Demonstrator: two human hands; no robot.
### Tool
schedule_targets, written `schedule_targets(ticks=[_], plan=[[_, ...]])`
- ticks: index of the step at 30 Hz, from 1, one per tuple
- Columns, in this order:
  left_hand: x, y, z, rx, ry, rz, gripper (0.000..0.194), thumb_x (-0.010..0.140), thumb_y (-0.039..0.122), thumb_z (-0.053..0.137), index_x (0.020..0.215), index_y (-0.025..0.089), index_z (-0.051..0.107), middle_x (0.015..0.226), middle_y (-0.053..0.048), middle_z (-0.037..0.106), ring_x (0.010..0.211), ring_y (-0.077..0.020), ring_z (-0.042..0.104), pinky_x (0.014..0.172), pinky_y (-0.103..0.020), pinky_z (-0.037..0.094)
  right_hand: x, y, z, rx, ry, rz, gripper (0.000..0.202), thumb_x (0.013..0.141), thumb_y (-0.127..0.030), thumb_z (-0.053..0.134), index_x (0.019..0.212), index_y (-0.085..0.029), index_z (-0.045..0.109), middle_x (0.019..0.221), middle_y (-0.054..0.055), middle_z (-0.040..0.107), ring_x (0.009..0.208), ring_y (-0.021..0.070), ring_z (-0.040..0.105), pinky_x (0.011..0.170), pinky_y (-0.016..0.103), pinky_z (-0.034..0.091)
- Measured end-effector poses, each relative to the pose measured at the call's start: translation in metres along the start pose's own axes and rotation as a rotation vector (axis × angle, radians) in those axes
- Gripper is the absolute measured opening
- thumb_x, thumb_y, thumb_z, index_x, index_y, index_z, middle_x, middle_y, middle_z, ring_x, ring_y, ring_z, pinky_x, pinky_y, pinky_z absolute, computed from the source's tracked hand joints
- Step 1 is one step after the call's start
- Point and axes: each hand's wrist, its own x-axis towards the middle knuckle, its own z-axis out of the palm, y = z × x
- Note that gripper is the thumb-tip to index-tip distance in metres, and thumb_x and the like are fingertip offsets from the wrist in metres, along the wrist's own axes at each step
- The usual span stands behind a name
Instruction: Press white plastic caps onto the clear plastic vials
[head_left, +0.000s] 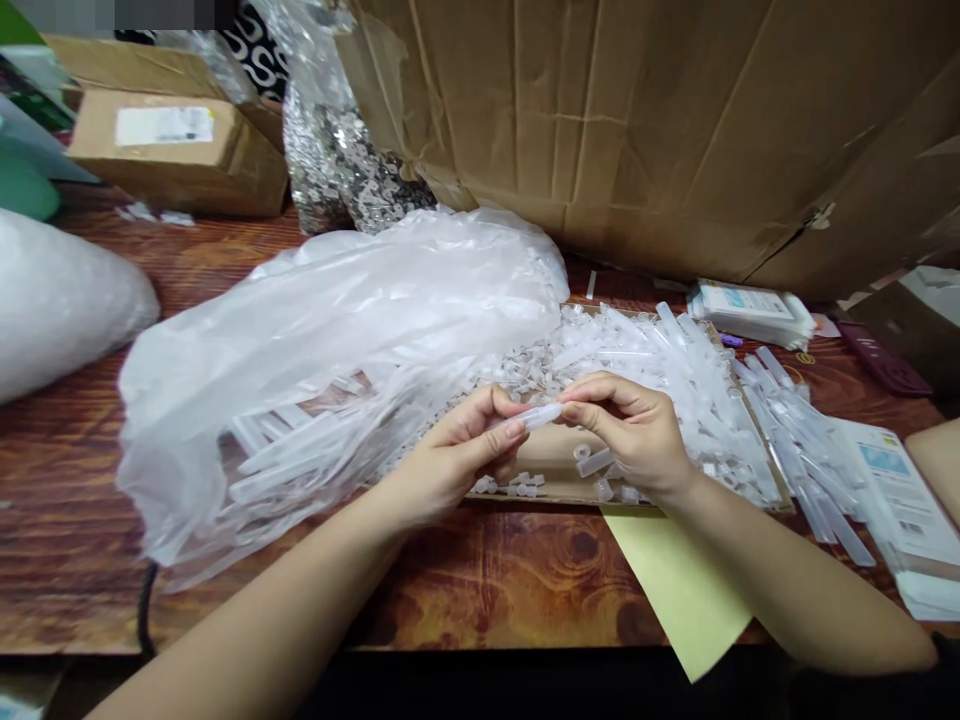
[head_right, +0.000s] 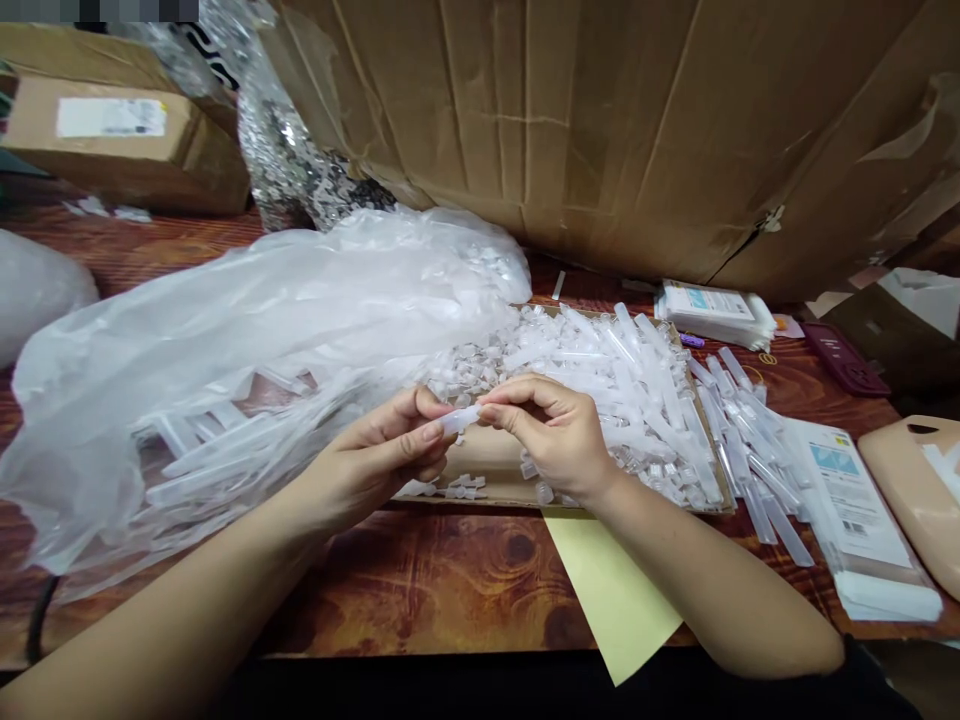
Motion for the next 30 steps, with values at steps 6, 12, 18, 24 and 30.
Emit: schedule_targets(ticks=[6,12,18,24,30], plan=[[-0.005,-0.005,0.002,0.172,0.068,0.082,0.039,0.085,0.054,0.072,0.091,0.021,0.052,0.064,0.006,0.048,0.055,-0.0098,0.04,0.053,-0.025,0.033,-0.006,0.0,0.01,0.044,0.003,0.054,0.007,0.083,-0.029,0.078,0.082,-0.022,0.077,0.08,0.002,0.077,0.075,0.0151,0.072,0.074,0.031,0.061],[-0.005,-0.004,-0.004,0.569,0.123,0.22,0.026,0.095,0.046,0.06,0.099,0.021,0.056,0.086,0.0,0.058,0.068,-0.0132,0.046,0.062,-0.028,0.038,0.006,-0.013,-0.009,-0.105,-0.135,0.139,0.007,0.084,-0.026,0.074,0.084,-0.02,0.076,0.079,0.002,0.076,0.075,0.0158,0.071,0.071,0.029,0.057],[0.003,0.003,-0.012,0.615,0.213,0.219,0.024,0.093,0.046,0.061,0.095,0.022,0.054,0.088,-0.001,0.062,0.075,-0.0159,0.052,0.067,-0.029,0.038,0.016,-0.022,-0.035,-0.774,-0.603,0.059,0.012,0.087,-0.024,0.074,0.098,-0.018,0.075,0.096,0.006,0.074,0.088,0.0191,0.066,0.078,0.031,0.05],[0.004,0.008,-0.014,0.583,0.248,0.217,0.031,0.086,0.049,0.067,0.093,0.022,0.054,0.084,0.0,0.061,0.071,-0.0148,0.049,0.065,-0.028,0.037,0.011,-0.011,-0.028,-0.92,-0.661,0.046,0.01,0.09,-0.014,0.065,0.084,-0.017,0.073,0.089,0.007,0.071,0.082,0.0188,0.065,0.074,0.031,0.05],[0.002,0.008,-0.013,0.406,0.184,0.204,0.031,0.085,0.047,0.071,0.092,0.021,0.056,0.077,0.002,0.057,0.064,-0.0122,0.044,0.061,-0.026,0.035,0.015,-0.021,-0.026,-0.475,-0.168,-0.386,0.009,0.09,-0.02,0.07,0.099,-0.022,0.073,0.095,0.006,0.074,0.088,0.0176,0.069,0.08,0.033,0.055]])
